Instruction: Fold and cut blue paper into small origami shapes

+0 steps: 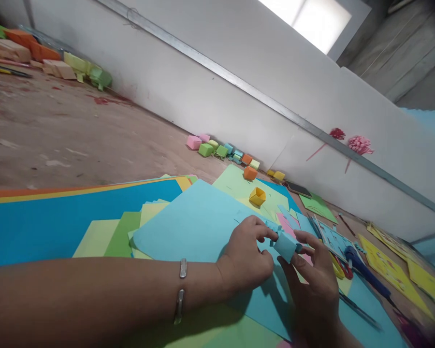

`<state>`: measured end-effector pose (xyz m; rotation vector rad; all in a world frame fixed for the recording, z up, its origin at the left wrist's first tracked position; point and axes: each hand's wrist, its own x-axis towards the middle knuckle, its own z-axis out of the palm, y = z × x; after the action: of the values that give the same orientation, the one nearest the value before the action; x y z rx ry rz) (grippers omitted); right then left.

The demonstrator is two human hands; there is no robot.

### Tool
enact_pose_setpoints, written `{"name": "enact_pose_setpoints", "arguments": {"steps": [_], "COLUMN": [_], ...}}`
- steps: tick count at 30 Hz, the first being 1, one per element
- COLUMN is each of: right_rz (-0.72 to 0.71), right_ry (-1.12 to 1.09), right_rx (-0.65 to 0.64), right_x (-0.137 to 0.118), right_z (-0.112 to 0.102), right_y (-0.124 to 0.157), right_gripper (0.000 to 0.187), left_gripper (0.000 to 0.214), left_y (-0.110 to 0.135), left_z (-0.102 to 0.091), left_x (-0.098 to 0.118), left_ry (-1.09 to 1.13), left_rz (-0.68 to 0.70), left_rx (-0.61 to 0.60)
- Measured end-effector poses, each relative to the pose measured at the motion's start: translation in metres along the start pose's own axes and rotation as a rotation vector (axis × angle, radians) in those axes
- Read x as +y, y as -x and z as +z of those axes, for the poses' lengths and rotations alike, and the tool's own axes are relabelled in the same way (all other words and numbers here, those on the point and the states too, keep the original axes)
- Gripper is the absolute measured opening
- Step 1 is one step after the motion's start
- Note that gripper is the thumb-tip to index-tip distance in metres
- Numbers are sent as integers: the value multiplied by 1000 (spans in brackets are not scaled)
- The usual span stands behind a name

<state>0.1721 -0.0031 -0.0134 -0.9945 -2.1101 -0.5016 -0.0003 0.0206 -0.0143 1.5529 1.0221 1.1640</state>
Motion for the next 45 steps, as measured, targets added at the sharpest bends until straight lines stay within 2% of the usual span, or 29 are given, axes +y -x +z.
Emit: {"name": "enact_pose_setpoints", "arguments": {"steps": [8,13,19,25,28,31,35,36,40,42,45], "right_rz": [72,92,127,115,111,139,210,208,156,143,150], "right_ry": [-93,-154,-179,-137,-124,-138,-188,-196,-235,-267,-274], "right_rx": [-11,-27,-73,-95,-109,-155,-251,-278,-431,-499,-526], "right_x": [4,7,4,-2,-2,1,9,11,16,16,14], "right_z": [-2,-3,-9,-17,-18,-21,-29,-30,-26,-20,-16], "right_y": [4,7,-2,-10,-10,-11,-15,-15,-11,-6,-1], "right_gripper": [29,30,18,19,20,17,12,11,8,9,12], "left_gripper": [41,35,30,30,34,36,39,40,42,44,44], "left_y": [2,2,1,-1,1,3,-1,-3,-7,-7,-5], "left_z": [-1,1,5,3,3,4,1,-1,-7,-8,-7], "left_x": [2,-3,-5,-1,-2,-5,-7,-7,-7,-7,-8], "left_ry": [100,224,389,397,390,250,136,120,27,9,-2], "left_rz": [62,-14,-136,-182,-157,-153,-313,-289,-33,1,-6], "left_rx": [-45,-107,-167,-212,-241,-210,-90,-47,81,74,53]}}
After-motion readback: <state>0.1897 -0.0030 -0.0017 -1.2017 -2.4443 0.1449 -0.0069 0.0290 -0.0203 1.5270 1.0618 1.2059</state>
